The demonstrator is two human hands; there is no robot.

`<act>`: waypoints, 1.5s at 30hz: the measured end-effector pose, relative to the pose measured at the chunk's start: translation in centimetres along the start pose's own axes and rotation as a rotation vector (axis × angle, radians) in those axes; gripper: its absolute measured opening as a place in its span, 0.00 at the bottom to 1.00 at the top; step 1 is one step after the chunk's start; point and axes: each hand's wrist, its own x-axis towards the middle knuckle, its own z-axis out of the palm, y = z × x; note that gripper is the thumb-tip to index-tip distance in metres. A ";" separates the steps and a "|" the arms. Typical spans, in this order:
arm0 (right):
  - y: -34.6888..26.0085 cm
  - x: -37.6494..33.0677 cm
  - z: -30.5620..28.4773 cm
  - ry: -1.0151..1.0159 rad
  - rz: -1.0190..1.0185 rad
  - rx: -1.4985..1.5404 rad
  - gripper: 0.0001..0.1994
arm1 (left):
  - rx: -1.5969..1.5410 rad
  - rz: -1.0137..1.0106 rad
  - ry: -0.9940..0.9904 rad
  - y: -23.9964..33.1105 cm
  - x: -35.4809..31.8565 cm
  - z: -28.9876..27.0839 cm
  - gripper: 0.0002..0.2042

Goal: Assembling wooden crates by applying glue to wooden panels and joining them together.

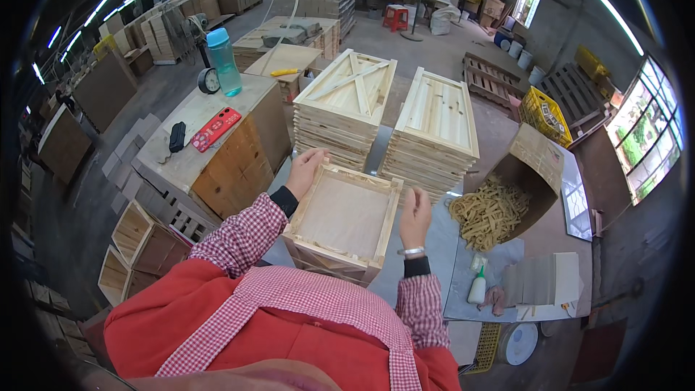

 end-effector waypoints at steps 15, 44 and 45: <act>-7.3 -14.4 -2.0 -0.006 0.374 0.160 0.07 | -0.034 -0.046 -0.105 0.5 -0.4 -0.1 0.16; 1.9 5.2 -0.7 -0.057 0.053 -0.099 0.10 | -0.077 -0.196 -0.087 4.4 -1.6 1.2 0.14; 2.2 5.0 -0.5 -0.013 -0.032 -0.145 0.11 | -0.019 -0.183 -0.100 5.1 -0.6 1.7 0.14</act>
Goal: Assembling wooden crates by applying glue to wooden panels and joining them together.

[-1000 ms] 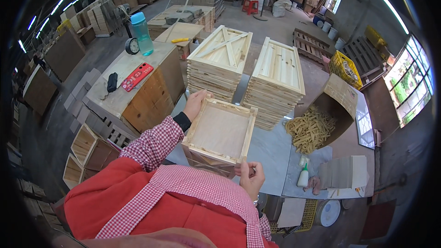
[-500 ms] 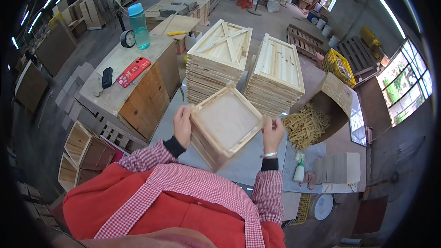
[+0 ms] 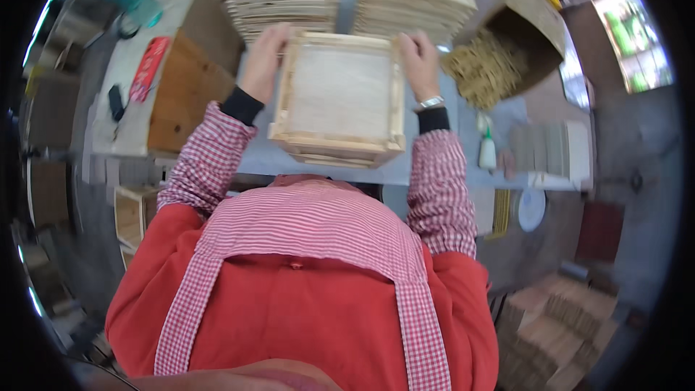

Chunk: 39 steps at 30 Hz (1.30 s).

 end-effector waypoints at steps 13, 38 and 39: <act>0.4 -1.7 0.6 0.034 0.015 0.158 0.10 | 0.235 0.020 -0.042 -1.2 1.9 1.0 0.18; 23.7 -1.8 -16.2 0.362 0.962 -0.630 0.15 | 0.274 -0.088 0.130 0.7 0.0 2.8 0.19; 23.5 -1.5 -16.6 0.363 0.951 -0.644 0.15 | 0.258 -0.089 0.133 0.8 0.1 2.8 0.19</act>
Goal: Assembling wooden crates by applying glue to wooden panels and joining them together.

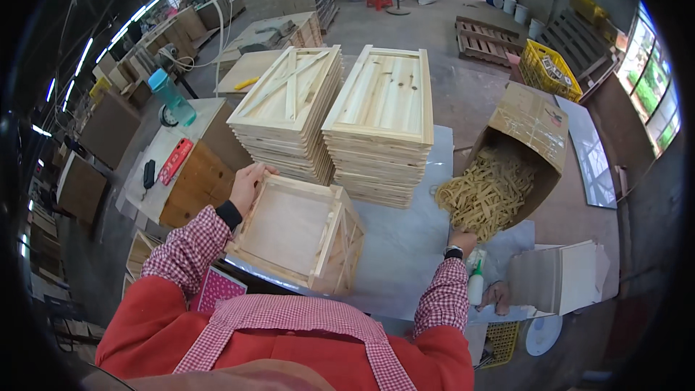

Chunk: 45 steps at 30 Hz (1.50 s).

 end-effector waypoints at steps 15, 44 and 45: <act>-18.3 -23.2 -16.0 -0.562 -1.129 0.579 0.06 | 0.534 0.962 -0.082 3.5 -2.5 0.5 0.35; -14.1 -21.3 -11.0 -0.539 -1.728 -0.037 0.14 | 0.611 0.820 -0.544 -0.7 -1.1 -9.6 0.05; -12.8 -22.1 -11.2 -0.494 -1.733 0.000 0.13 | 0.454 0.722 -0.692 -0.3 -2.4 -9.9 0.06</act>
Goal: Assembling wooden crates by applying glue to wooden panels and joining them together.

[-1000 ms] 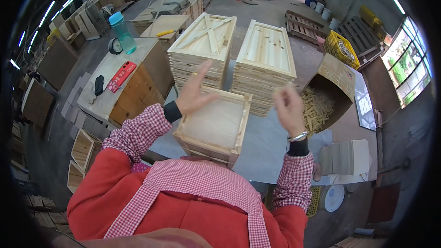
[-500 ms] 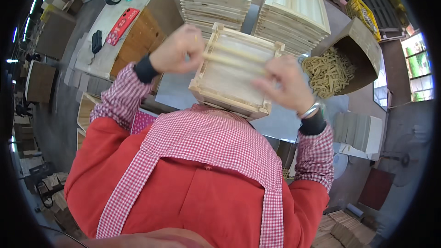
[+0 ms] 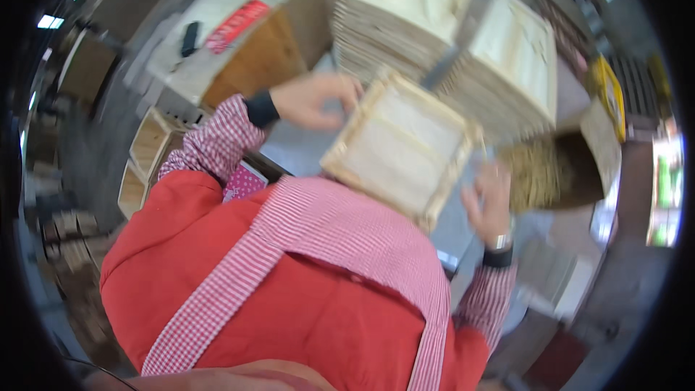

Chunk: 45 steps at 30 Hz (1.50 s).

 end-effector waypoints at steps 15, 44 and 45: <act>-7.7 -1.1 0.3 -0.018 0.118 0.165 0.21 | 0.134 0.008 0.035 4.1 -4.4 1.7 0.15; -8.8 -2.8 4.5 0.314 -0.002 0.245 0.20 | 0.638 -0.050 0.361 10.8 -2.1 14.6 0.26; -8.8 -2.9 4.2 0.284 0.027 0.292 0.19 | 0.620 -0.040 0.346 10.3 -1.6 14.9 0.26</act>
